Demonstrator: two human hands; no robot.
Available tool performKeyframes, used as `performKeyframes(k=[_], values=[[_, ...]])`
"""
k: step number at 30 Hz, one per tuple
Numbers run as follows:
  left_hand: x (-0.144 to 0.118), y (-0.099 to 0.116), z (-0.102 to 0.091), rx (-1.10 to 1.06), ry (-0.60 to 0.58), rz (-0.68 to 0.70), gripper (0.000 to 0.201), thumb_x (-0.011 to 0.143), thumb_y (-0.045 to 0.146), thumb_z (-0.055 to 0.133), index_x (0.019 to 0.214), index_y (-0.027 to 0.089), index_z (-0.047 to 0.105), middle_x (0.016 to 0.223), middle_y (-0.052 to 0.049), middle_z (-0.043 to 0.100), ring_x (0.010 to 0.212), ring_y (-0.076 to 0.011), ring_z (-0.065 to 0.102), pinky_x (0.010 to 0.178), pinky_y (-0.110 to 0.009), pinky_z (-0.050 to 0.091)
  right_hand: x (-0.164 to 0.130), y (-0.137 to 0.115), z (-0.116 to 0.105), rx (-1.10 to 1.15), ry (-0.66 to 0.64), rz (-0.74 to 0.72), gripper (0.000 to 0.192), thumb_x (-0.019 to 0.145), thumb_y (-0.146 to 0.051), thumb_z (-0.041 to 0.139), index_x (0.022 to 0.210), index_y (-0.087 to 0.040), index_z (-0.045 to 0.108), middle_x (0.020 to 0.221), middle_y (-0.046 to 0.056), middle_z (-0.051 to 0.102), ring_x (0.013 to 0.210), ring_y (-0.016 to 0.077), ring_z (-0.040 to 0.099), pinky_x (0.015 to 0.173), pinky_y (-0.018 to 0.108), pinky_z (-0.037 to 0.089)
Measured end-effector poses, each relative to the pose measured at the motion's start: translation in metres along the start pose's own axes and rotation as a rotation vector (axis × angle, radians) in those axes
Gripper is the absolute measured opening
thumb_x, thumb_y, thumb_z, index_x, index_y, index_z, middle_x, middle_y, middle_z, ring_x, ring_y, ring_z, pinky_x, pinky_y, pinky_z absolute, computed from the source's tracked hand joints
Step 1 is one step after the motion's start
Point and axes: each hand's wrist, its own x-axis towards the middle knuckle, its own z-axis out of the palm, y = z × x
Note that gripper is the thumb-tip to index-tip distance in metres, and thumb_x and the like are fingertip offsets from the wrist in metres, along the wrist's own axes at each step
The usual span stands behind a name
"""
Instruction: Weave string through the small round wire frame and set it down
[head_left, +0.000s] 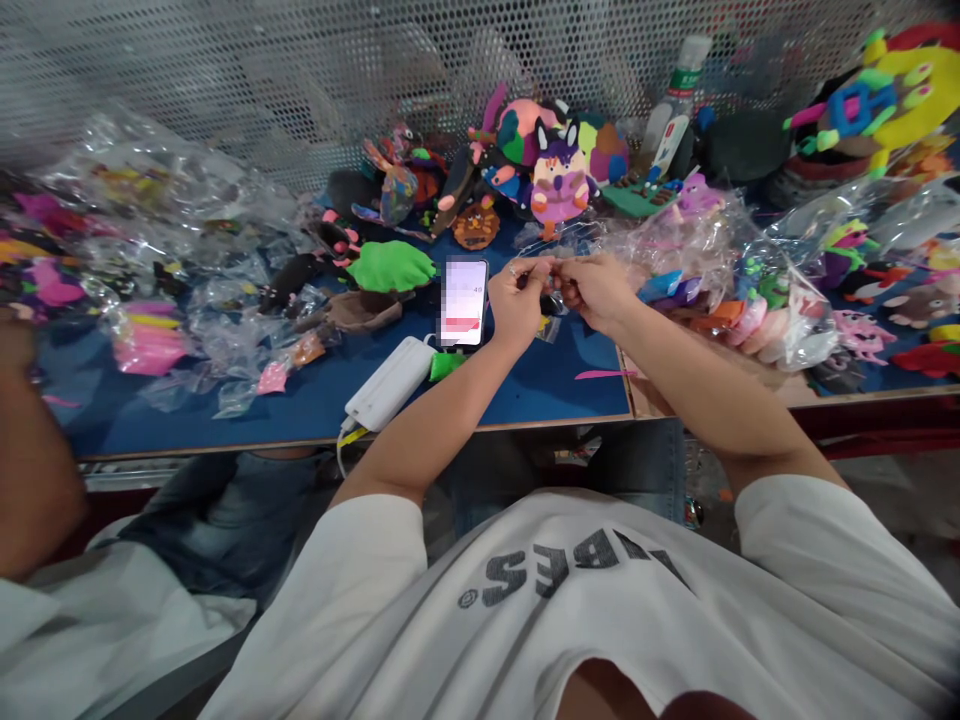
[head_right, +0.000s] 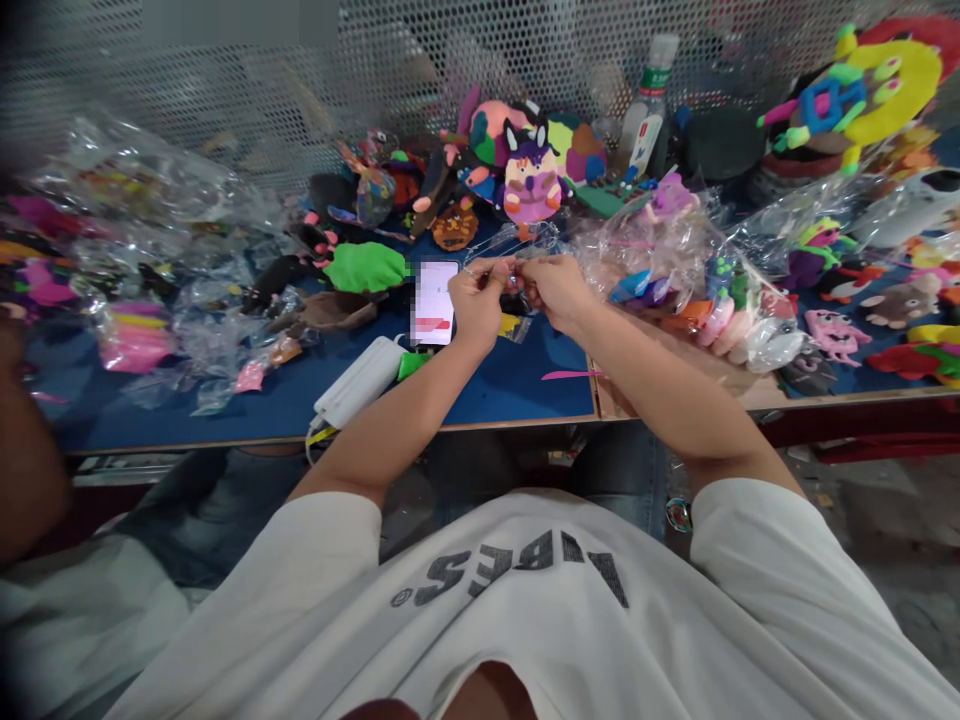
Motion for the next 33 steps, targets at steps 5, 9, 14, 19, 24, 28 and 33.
performKeyframes(k=[5, 9, 14, 19, 24, 28, 33], values=[[0.001, -0.002, 0.01, -0.103, 0.118, 0.002, 0.04, 0.1, 0.064, 0.077, 0.099, 0.025, 0.083, 0.098, -0.003, 0.08, 0.073, -0.0135, 0.07, 0.075, -0.03, 0.062, -0.003, 0.007, 0.009, 0.057, 0.072, -0.219, 0.023, 0.083, -0.035, 0.087, 0.08, -0.021, 0.07, 0.064, -0.003, 0.055, 0.054, 0.0088, 0.041, 0.051, 0.027, 0.029], [0.001, -0.005, 0.014, -0.351, 0.109, -0.084, 0.039, 0.092, 0.063, 0.086, 0.099, 0.024, 0.085, 0.095, -0.002, 0.08, 0.071, -0.0122, 0.069, 0.074, -0.03, 0.064, 0.002, 0.016, 0.005, -0.015, 0.084, -0.36, 0.032, 0.085, -0.046, 0.089, 0.08, -0.022, 0.069, 0.07, -0.002, 0.059, 0.058, 0.0095, 0.045, 0.054, 0.027, 0.034], [0.002, -0.006, 0.012, -0.558, 0.096, -0.26, 0.027, 0.092, 0.048, 0.091, 0.095, 0.022, 0.085, 0.088, -0.001, 0.077, 0.068, -0.0096, 0.064, 0.075, -0.029, 0.066, 0.009, 0.021, -0.003, -0.14, 0.114, -0.579, 0.032, 0.09, -0.053, 0.086, 0.095, -0.024, 0.074, 0.093, 0.001, 0.07, 0.075, 0.0128, 0.058, 0.071, 0.03, 0.049], [0.003, -0.002, 0.008, -0.635, 0.098, -0.381, 0.023, 0.095, 0.041, 0.09, 0.094, 0.019, 0.085, 0.088, -0.003, 0.077, 0.072, -0.0093, 0.066, 0.076, -0.028, 0.067, 0.011, 0.02, -0.005, -0.284, 0.165, -0.736, 0.032, 0.096, -0.056, 0.08, 0.098, -0.024, 0.075, 0.105, 0.003, 0.073, 0.087, 0.0157, 0.064, 0.079, 0.033, 0.053], [0.006, 0.0, 0.003, -0.654, 0.088, -0.396, 0.024, 0.094, 0.042, 0.091, 0.094, 0.019, 0.084, 0.088, -0.002, 0.076, 0.073, -0.0085, 0.067, 0.078, -0.027, 0.069, 0.006, 0.015, -0.004, -0.252, 0.081, -0.714, 0.032, 0.096, -0.055, 0.082, 0.092, -0.024, 0.074, 0.094, 0.001, 0.068, 0.084, 0.0149, 0.063, 0.078, 0.031, 0.052], [0.007, -0.002, 0.001, -0.621, 0.093, -0.353, 0.026, 0.094, 0.045, 0.091, 0.094, 0.02, 0.083, 0.087, -0.001, 0.076, 0.073, -0.0089, 0.067, 0.081, -0.03, 0.07, 0.005, 0.011, -0.003, -0.121, -0.016, -0.51, 0.04, 0.095, -0.065, 0.08, 0.091, -0.026, 0.073, 0.079, -0.001, 0.06, 0.069, 0.0131, 0.054, 0.063, 0.029, 0.045], [0.008, -0.004, 0.0, -0.501, 0.091, -0.179, 0.038, 0.088, 0.059, 0.092, 0.095, 0.023, 0.084, 0.088, -0.001, 0.076, 0.074, -0.0109, 0.07, 0.083, -0.035, 0.072, 0.002, 0.002, -0.001, 0.05, -0.089, -0.262, 0.056, 0.092, -0.083, 0.071, 0.09, -0.027, 0.07, 0.084, 0.002, 0.066, 0.079, 0.0169, 0.062, 0.064, 0.031, 0.05]])
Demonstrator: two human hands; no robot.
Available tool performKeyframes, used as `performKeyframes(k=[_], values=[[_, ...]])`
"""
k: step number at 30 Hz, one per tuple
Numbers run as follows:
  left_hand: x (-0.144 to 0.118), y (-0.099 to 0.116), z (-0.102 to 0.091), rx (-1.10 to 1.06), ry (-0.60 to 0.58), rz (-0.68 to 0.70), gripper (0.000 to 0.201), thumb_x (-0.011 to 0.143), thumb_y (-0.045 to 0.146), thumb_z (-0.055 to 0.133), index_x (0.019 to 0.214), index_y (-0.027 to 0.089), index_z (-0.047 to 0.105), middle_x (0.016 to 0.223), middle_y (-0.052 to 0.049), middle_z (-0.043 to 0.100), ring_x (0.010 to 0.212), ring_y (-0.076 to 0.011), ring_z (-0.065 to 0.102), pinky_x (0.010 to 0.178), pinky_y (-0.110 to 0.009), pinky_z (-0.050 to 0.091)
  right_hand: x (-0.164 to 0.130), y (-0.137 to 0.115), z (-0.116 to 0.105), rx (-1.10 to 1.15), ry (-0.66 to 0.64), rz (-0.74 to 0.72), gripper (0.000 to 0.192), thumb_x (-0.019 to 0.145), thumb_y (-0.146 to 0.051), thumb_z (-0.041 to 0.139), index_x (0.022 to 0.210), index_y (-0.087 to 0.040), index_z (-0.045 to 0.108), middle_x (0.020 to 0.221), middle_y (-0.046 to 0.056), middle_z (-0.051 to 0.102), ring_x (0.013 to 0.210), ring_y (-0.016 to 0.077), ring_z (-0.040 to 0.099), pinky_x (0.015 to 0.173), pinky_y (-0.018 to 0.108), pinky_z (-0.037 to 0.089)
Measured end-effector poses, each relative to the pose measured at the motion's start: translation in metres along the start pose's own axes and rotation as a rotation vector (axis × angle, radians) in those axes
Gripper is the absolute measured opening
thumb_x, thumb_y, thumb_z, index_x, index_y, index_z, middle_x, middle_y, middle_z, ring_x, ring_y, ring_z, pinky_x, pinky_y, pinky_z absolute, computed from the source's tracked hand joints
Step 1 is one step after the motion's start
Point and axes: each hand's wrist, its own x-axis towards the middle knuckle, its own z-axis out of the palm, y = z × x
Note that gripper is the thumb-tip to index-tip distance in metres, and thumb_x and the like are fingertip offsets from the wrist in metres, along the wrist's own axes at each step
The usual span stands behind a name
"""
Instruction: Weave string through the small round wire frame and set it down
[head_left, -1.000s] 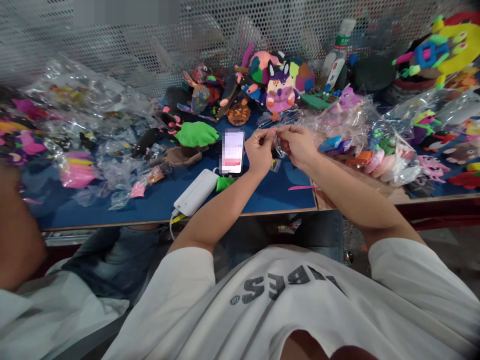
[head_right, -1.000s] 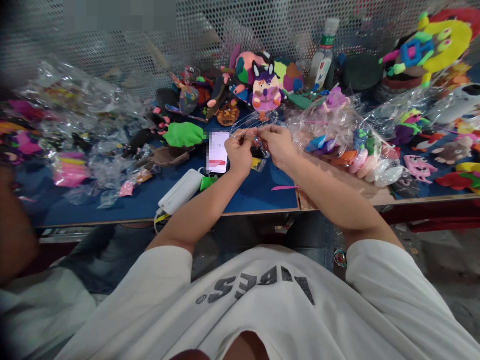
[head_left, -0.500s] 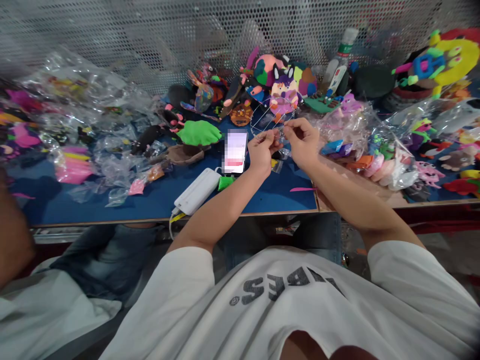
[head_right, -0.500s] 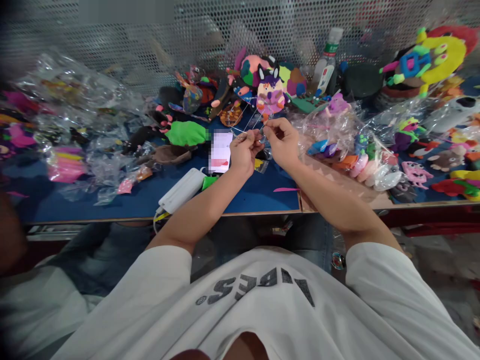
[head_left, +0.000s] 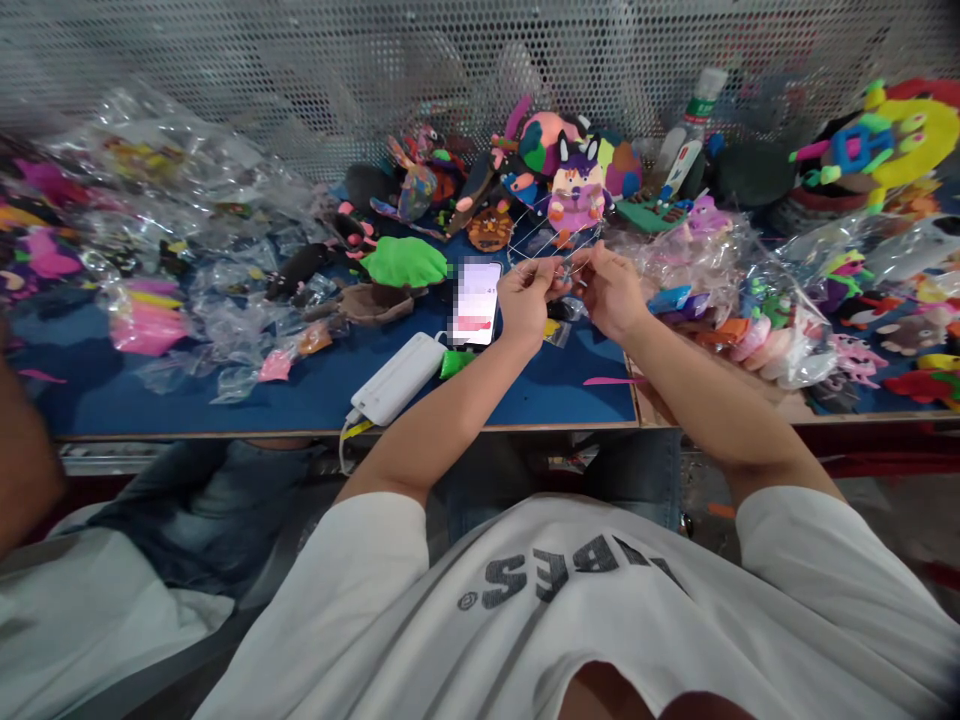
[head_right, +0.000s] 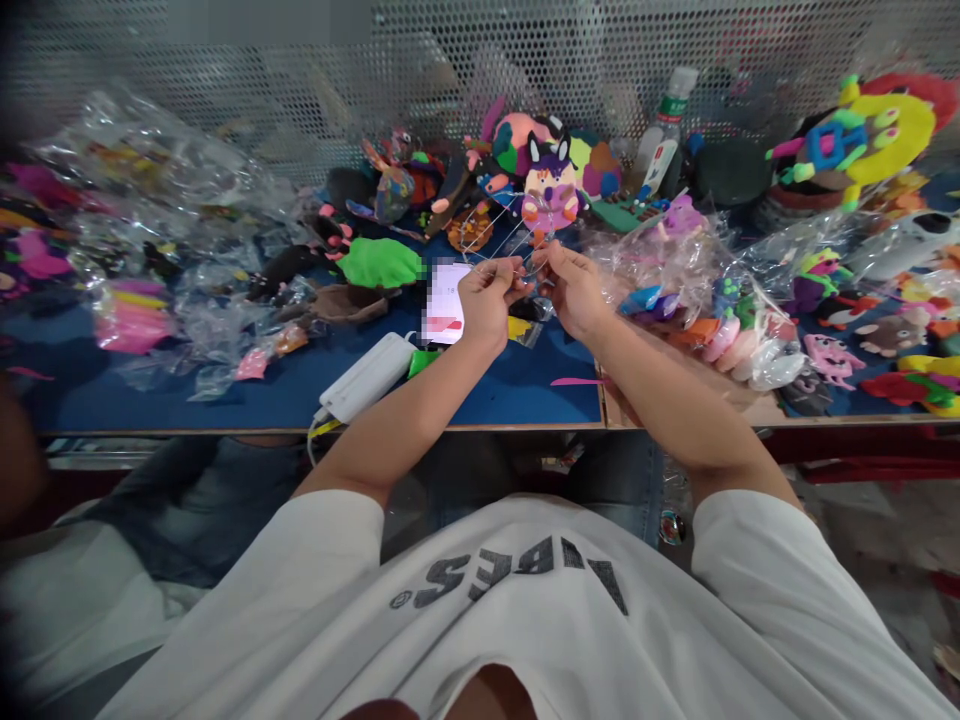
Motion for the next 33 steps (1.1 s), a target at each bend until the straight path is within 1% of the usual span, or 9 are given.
performKeyframes(k=[3, 7, 11, 16, 19, 22, 26, 29, 33], values=[[0.002, -0.001, -0.002, 0.062, -0.014, 0.086, 0.043, 0.086, 0.065, 0.091, 0.096, 0.023, 0.085, 0.09, -0.002, 0.077, 0.076, -0.013, 0.073, 0.08, -0.035, 0.072, -0.002, -0.007, 0.002, 0.029, -0.035, 0.096, 0.06, 0.09, -0.088, 0.067, 0.089, -0.028, 0.069, 0.084, 0.003, 0.07, 0.086, 0.0197, 0.068, 0.068, 0.033, 0.054], [0.006, -0.002, -0.006, 0.123, -0.01, 0.157, 0.047, 0.087, 0.069, 0.089, 0.097, 0.024, 0.085, 0.093, -0.003, 0.079, 0.078, -0.0157, 0.077, 0.08, -0.037, 0.072, -0.003, -0.009, 0.002, 0.113, -0.062, 0.154, 0.056, 0.091, -0.084, 0.069, 0.093, -0.028, 0.07, 0.09, 0.003, 0.074, 0.094, 0.0211, 0.072, 0.076, 0.034, 0.059], [0.006, 0.0, -0.005, 0.188, -0.022, 0.208, 0.047, 0.089, 0.07, 0.086, 0.098, 0.024, 0.085, 0.096, -0.004, 0.082, 0.079, -0.016, 0.078, 0.08, -0.036, 0.071, -0.001, -0.006, -0.004, 0.204, -0.074, 0.214, 0.043, 0.092, -0.07, 0.078, 0.098, -0.028, 0.07, 0.094, 0.001, 0.076, 0.097, 0.0213, 0.074, 0.083, 0.036, 0.061], [-0.001, 0.004, 0.0, 0.236, -0.064, 0.211, 0.049, 0.089, 0.072, 0.085, 0.095, 0.023, 0.084, 0.094, -0.004, 0.082, 0.076, -0.0152, 0.077, 0.078, -0.034, 0.07, 0.0, -0.007, -0.008, 0.234, -0.085, 0.236, 0.031, 0.088, -0.047, 0.086, 0.111, -0.031, 0.072, 0.086, -0.005, 0.074, 0.088, 0.0183, 0.073, 0.087, 0.036, 0.062], [-0.003, 0.006, 0.001, 0.208, -0.081, 0.178, 0.052, 0.087, 0.074, 0.086, 0.094, 0.023, 0.083, 0.091, -0.003, 0.081, 0.074, -0.016, 0.076, 0.077, -0.036, 0.07, 0.0, -0.012, -0.011, 0.244, -0.161, 0.303, 0.03, 0.086, -0.042, 0.088, 0.107, -0.029, 0.072, 0.087, -0.004, 0.075, 0.085, 0.0171, 0.073, 0.082, 0.034, 0.062], [-0.002, 0.012, -0.001, 0.225, -0.077, 0.137, 0.052, 0.086, 0.075, 0.085, 0.096, 0.024, 0.083, 0.09, -0.003, 0.079, 0.073, -0.0158, 0.075, 0.078, -0.036, 0.069, 0.004, -0.019, -0.02, 0.216, -0.293, 0.459, 0.029, 0.086, -0.045, 0.088, 0.099, -0.025, 0.07, 0.091, 0.0, 0.076, 0.084, 0.0177, 0.074, 0.072, 0.032, 0.06], [0.001, 0.025, -0.005, 0.302, -0.107, 0.109, 0.04, 0.092, 0.065, 0.085, 0.097, 0.025, 0.084, 0.091, -0.003, 0.078, 0.076, -0.0161, 0.073, 0.08, -0.034, 0.066, 0.011, -0.022, -0.032, 0.183, -0.456, 0.685, 0.04, 0.088, -0.056, 0.086, 0.086, -0.021, 0.065, 0.077, 0.001, 0.067, 0.066, 0.0152, 0.064, 0.056, 0.027, 0.049], [0.002, 0.031, -0.006, 0.351, -0.142, 0.106, 0.033, 0.094, 0.057, 0.086, 0.093, 0.025, 0.085, 0.092, -0.003, 0.078, 0.077, -0.0166, 0.072, 0.078, -0.032, 0.062, 0.012, -0.019, -0.036, 0.181, -0.55, 0.744, 0.046, 0.091, -0.063, 0.08, 0.083, -0.02, 0.063, 0.066, -0.001, 0.057, 0.054, 0.0119, 0.05, 0.049, 0.024, 0.041], [-0.001, 0.036, -0.006, 0.402, -0.208, 0.159, 0.031, 0.095, 0.055, 0.086, 0.089, 0.024, 0.085, 0.096, -0.004, 0.076, 0.079, -0.0172, 0.072, 0.083, -0.033, 0.059, 0.012, -0.011, -0.039, 0.21, -0.624, 0.749, 0.042, 0.088, -0.054, 0.085, 0.082, -0.019, 0.062, 0.062, -0.003, 0.052, 0.05, 0.0091, 0.042, 0.045, 0.021, 0.036]])
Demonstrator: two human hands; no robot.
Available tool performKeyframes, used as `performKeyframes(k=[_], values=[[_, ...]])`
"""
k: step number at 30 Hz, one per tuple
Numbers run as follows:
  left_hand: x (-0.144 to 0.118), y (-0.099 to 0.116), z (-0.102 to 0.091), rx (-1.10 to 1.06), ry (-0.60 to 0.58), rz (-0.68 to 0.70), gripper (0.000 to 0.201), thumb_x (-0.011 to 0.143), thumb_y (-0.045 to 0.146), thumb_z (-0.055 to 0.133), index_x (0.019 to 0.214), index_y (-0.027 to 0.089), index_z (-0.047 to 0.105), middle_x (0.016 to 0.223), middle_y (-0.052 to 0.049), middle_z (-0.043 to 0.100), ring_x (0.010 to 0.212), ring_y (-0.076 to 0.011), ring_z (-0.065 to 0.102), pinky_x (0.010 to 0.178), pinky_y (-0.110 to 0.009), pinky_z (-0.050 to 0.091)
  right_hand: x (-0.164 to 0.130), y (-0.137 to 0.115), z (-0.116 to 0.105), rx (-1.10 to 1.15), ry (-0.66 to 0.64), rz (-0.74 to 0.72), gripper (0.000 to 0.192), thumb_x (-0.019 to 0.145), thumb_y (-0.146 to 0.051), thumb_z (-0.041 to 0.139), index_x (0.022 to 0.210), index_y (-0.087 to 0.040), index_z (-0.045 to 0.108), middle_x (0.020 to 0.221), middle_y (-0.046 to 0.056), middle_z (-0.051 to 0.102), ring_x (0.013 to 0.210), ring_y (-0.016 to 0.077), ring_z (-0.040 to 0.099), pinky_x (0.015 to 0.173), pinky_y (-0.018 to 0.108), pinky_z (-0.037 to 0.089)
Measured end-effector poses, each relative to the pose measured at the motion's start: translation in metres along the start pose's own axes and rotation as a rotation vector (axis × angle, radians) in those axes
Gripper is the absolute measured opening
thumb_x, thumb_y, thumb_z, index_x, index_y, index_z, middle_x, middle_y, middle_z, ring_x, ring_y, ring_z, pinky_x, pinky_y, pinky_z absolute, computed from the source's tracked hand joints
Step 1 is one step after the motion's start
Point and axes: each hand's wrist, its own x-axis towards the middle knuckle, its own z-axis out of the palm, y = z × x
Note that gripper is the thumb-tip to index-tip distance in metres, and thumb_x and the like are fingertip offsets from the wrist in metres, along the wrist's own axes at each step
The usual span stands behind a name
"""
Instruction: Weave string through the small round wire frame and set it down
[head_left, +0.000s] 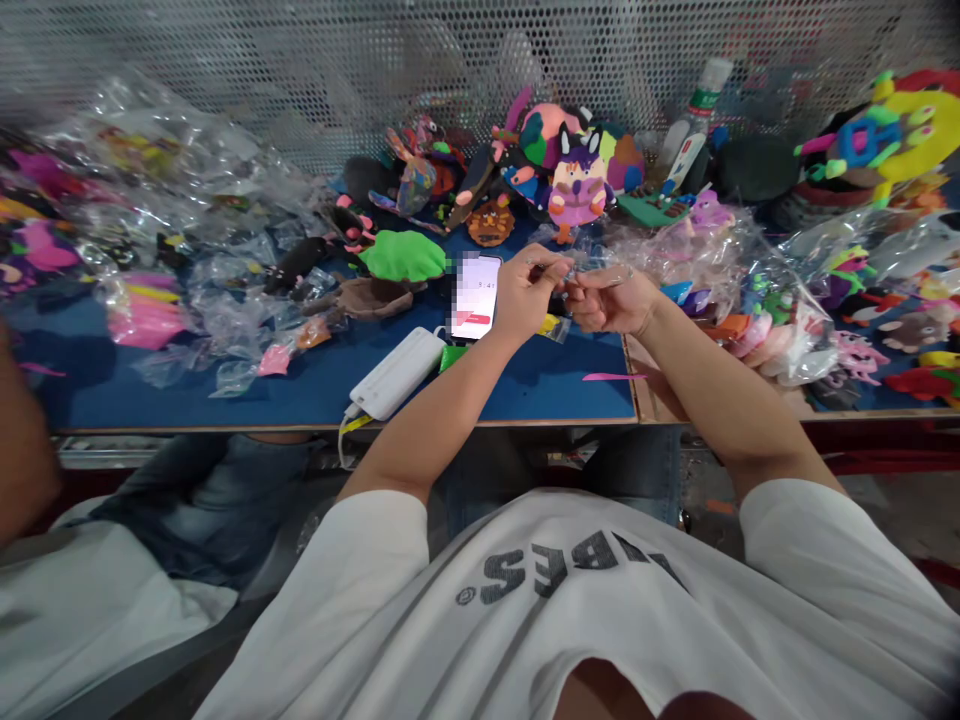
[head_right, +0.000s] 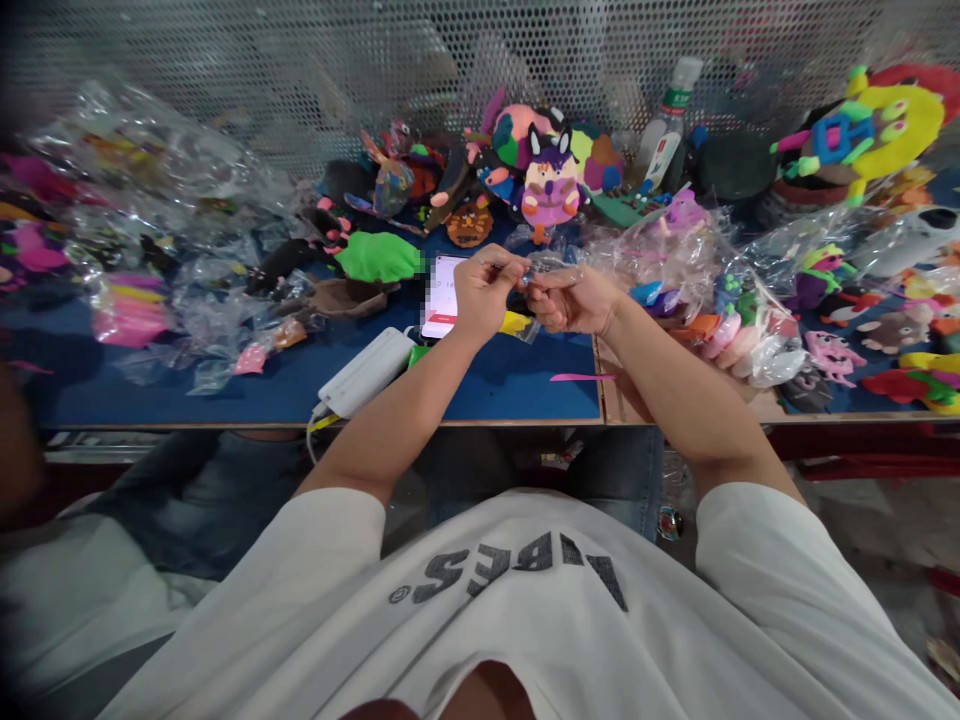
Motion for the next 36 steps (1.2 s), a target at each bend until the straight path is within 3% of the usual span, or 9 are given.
performKeyframes(k=[4, 9, 16, 20, 25, 30, 36], values=[[-0.003, 0.006, -0.003, 0.085, -0.092, 0.119, 0.037, 0.097, 0.063, 0.081, 0.091, 0.027, 0.086, 0.098, -0.003, 0.075, 0.082, -0.018, 0.072, 0.087, -0.035, 0.06, 0.004, 0.004, -0.007, -0.035, 0.01, -0.011, 0.038, 0.081, -0.044, 0.093, 0.087, -0.016, 0.068, 0.059, -0.006, 0.049, 0.048, 0.0059, 0.041, 0.045, 0.018, 0.036], [-0.005, 0.008, -0.003, 0.115, -0.109, 0.129, 0.038, 0.094, 0.067, 0.082, 0.09, 0.029, 0.087, 0.094, -0.003, 0.073, 0.085, -0.0192, 0.074, 0.088, -0.037, 0.062, 0.003, 0.002, -0.008, -0.164, 0.095, -0.057, 0.03, 0.081, -0.034, 0.091, 0.084, -0.016, 0.068, 0.051, -0.01, 0.042, 0.04, 0.0025, 0.03, 0.039, 0.016, 0.029], [-0.003, 0.006, 0.0, 0.098, -0.055, 0.06, 0.041, 0.091, 0.068, 0.085, 0.089, 0.027, 0.085, 0.094, -0.004, 0.075, 0.091, -0.0218, 0.075, 0.091, -0.038, 0.063, 0.001, -0.003, 0.006, -0.346, 0.376, -0.256, 0.026, 0.081, -0.032, 0.091, 0.074, -0.017, 0.071, 0.056, -0.001, 0.061, 0.038, 0.0043, 0.036, 0.034, 0.019, 0.023], [0.005, 0.001, 0.0, -0.048, 0.02, -0.039, 0.036, 0.091, 0.059, 0.089, 0.094, 0.024, 0.085, 0.093, -0.005, 0.078, 0.088, -0.0208, 0.076, 0.088, -0.036, 0.063, 0.002, -0.008, 0.008, -0.208, 0.362, -0.275, 0.026, 0.089, -0.04, 0.084, 0.084, -0.017, 0.074, 0.054, -0.003, 0.056, 0.039, 0.005, 0.032, 0.035, 0.021, 0.025], [0.016, -0.008, -0.003, -0.211, 0.148, -0.122, 0.034, 0.093, 0.057, 0.088, 0.099, 0.024, 0.085, 0.092, -0.003, 0.079, 0.077, -0.0155, 0.073, 0.077, -0.032, 0.064, 0.007, -0.004, 0.013, -0.165, 0.429, -0.396, 0.027, 0.088, -0.043, 0.084, 0.095, -0.017, 0.077, 0.072, 0.001, 0.068, 0.048, 0.0081, 0.048, 0.039, 0.023, 0.033], [0.014, -0.001, -0.002, -0.224, 0.116, -0.177, 0.031, 0.091, 0.054, 0.091, 0.098, 0.024, 0.085, 0.093, -0.004, 0.08, 0.087, -0.0183, 0.077, 0.085, -0.035, 0.067, 0.009, -0.001, 0.02, -0.104, 0.415, -0.388, 0.032, 0.087, -0.047, 0.086, 0.093, -0.017, 0.075, 0.075, 0.0, 0.067, 0.051, 0.0085, 0.054, 0.042, 0.023, 0.037], [0.007, 0.005, 0.003, -0.184, 0.046, -0.187, 0.027, 0.088, 0.047, 0.094, 0.099, 0.023, 0.087, 0.096, -0.005, 0.08, 0.095, -0.0227, 0.08, 0.094, -0.041, 0.067, 0.004, -0.005, 0.011, 0.049, 0.286, -0.196, 0.029, 0.092, -0.044, 0.081, 0.088, -0.018, 0.067, 0.06, -0.004, 0.056, 0.05, 0.0073, 0.047, 0.046, 0.021, 0.037]])
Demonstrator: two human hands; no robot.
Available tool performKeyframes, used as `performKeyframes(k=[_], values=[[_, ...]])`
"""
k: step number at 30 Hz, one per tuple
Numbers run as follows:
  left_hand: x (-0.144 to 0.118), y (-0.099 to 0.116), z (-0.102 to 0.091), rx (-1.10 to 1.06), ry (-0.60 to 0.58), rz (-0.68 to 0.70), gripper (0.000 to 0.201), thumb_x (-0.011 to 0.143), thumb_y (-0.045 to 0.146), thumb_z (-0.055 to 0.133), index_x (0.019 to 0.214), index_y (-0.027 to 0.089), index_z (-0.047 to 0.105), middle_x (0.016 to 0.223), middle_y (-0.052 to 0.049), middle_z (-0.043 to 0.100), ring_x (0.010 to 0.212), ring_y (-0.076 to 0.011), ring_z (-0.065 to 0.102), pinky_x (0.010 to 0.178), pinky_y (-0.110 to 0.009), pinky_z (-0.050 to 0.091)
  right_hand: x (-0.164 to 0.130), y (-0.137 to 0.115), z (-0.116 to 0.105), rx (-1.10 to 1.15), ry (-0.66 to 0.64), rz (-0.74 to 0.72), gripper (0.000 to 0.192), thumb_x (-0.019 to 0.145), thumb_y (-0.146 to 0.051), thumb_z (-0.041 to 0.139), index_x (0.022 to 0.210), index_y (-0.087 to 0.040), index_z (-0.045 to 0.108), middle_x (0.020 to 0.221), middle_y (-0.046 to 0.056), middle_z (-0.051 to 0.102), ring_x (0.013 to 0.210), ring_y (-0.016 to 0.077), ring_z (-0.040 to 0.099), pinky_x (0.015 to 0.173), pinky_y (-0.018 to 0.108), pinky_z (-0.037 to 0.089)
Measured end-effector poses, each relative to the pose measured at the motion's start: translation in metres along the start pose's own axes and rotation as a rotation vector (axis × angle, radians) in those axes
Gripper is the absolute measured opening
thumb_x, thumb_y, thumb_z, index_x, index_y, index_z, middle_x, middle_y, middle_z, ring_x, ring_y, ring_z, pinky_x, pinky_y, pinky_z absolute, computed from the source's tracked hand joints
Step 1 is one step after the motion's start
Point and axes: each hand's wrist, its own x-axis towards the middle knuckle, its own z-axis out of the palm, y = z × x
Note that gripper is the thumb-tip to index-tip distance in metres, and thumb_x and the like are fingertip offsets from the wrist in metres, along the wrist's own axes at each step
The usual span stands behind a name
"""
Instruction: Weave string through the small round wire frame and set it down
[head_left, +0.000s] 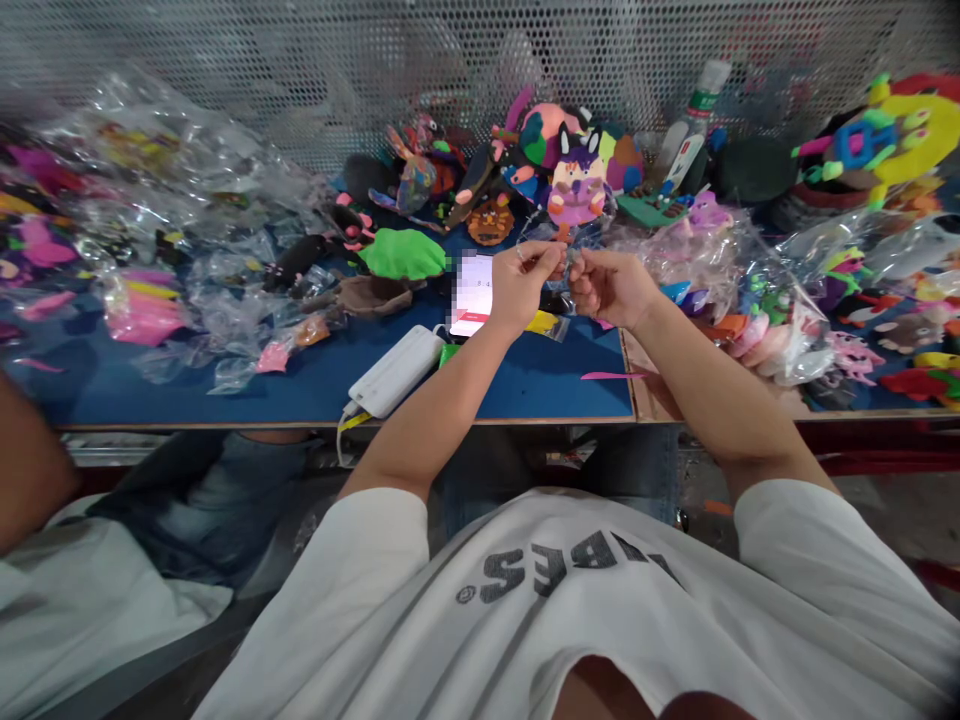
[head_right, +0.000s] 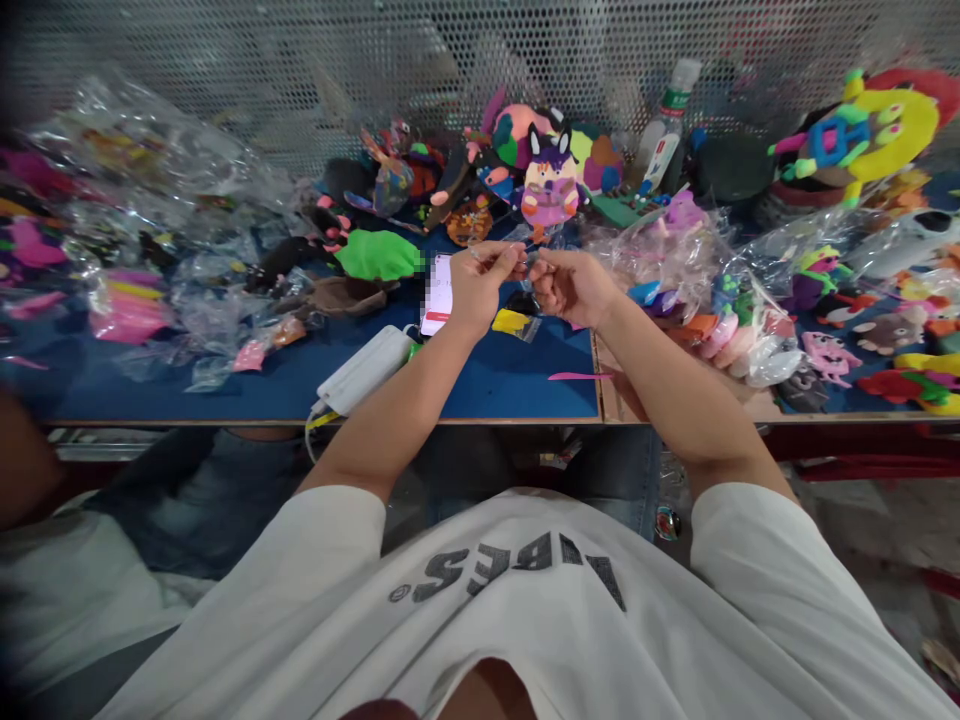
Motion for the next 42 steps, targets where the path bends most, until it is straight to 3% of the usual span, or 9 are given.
performKeyframes(k=[6, 11, 21, 26, 32, 34, 37, 39, 42], values=[[-0.001, -0.005, -0.004, 0.281, -0.11, 0.221, 0.016, 0.096, 0.04, 0.084, 0.104, 0.027, 0.088, 0.111, -0.006, 0.084, 0.111, -0.0244, 0.079, 0.105, -0.039, 0.062, 0.004, 0.004, -0.001, -0.033, -0.007, -0.077, 0.028, 0.086, -0.039, 0.084, 0.08, -0.018, 0.065, 0.051, -0.007, 0.044, 0.043, 0.0058, 0.036, 0.043, 0.02, 0.03], [-0.001, -0.004, -0.005, 0.308, -0.098, 0.261, 0.01, 0.093, 0.031, 0.085, 0.101, 0.025, 0.087, 0.104, -0.006, 0.083, 0.102, -0.0228, 0.079, 0.102, -0.039, 0.061, 0.004, 0.009, -0.002, -0.233, 0.035, -0.254, 0.03, 0.086, -0.043, 0.087, 0.078, -0.017, 0.074, 0.048, -0.003, 0.053, 0.042, 0.0096, 0.045, 0.043, 0.024, 0.032], [0.005, -0.004, -0.011, 0.091, -0.126, -0.092, 0.016, 0.083, 0.025, 0.094, 0.094, 0.02, 0.082, 0.079, -0.002, 0.078, 0.069, -0.0161, 0.075, 0.077, -0.036, 0.067, -0.005, -0.003, -0.014, -0.828, 0.055, -0.538, 0.03, 0.086, -0.037, 0.094, 0.073, -0.019, 0.073, 0.066, 0.0, 0.065, 0.064, 0.0115, 0.05, 0.062, 0.029, 0.044], [0.007, -0.006, -0.016, -0.063, -0.194, -0.301, 0.021, 0.077, 0.02, 0.095, 0.09, 0.016, 0.08, 0.075, -0.002, 0.077, 0.066, -0.0117, 0.074, 0.066, -0.023, 0.063, 0.002, -0.004, -0.021, -0.786, 0.065, -0.646, 0.027, 0.077, -0.04, 0.1, 0.087, -0.022, 0.082, 0.09, 0.003, 0.078, 0.082, 0.0172, 0.067, 0.077, 0.033, 0.055], [0.008, -0.001, -0.019, -0.244, -0.297, -0.591, 0.02, 0.072, 0.009, 0.09, 0.087, 0.016, 0.079, 0.073, -0.001, 0.075, 0.065, -0.0081, 0.073, 0.059, -0.014, 0.058, 0.008, -0.004, -0.024, -0.729, -0.016, -0.618, 0.032, 0.071, -0.043, 0.103, 0.079, -0.022, 0.081, 0.083, 0.003, 0.076, 0.08, 0.0183, 0.069, 0.075, 0.035, 0.057], [0.009, -0.003, -0.018, -0.246, -0.248, -0.525, 0.017, 0.076, 0.01, 0.088, 0.089, 0.017, 0.079, 0.074, -0.001, 0.075, 0.067, -0.0077, 0.073, 0.061, -0.015, 0.058, 0.009, -0.003, -0.024, -0.758, 0.133, -0.669, 0.037, 0.068, -0.045, 0.105, 0.074, -0.022, 0.076, 0.075, 0.001, 0.071, 0.071, 0.0145, 0.061, 0.066, 0.032, 0.05], [0.009, -0.009, -0.013, -0.113, -0.11, -0.215, 0.014, 0.083, 0.015, 0.088, 0.092, 0.019, 0.077, 0.075, 0.0, 0.075, 0.07, -0.0104, 0.074, 0.066, -0.021, 0.062, 0.01, 0.0, -0.021, -0.835, 0.383, -0.76, 0.048, 0.071, -0.052, 0.104, 0.066, -0.021, 0.067, 0.06, -0.003, 0.058, 0.058, 0.0098, 0.045, 0.054, 0.029, 0.037], [0.009, -0.014, -0.01, 0.029, -0.061, -0.045, 0.013, 0.087, 0.018, 0.087, 0.094, 0.02, 0.076, 0.076, 0.001, 0.075, 0.071, -0.0131, 0.075, 0.069, -0.027, 0.065, 0.008, 0.003, -0.016, -0.85, 0.398, -0.739, 0.052, 0.081, -0.061, 0.096, 0.066, -0.021, 0.067, 0.057, -0.002, 0.057, 0.054, 0.0099, 0.045, 0.051, 0.029, 0.035], [0.007, -0.019, -0.008, 0.149, -0.069, 0.059, 0.011, 0.091, 0.019, 0.085, 0.096, 0.02, 0.076, 0.077, 0.001, 0.075, 0.071, -0.0156, 0.076, 0.07, -0.032, 0.067, 0.007, 0.008, -0.007, -0.771, 0.376, -0.658, 0.056, 0.092, -0.071, 0.082, 0.072, -0.02, 0.071, 0.06, 0.002, 0.066, 0.052, 0.0121, 0.055, 0.048, 0.029, 0.038]])
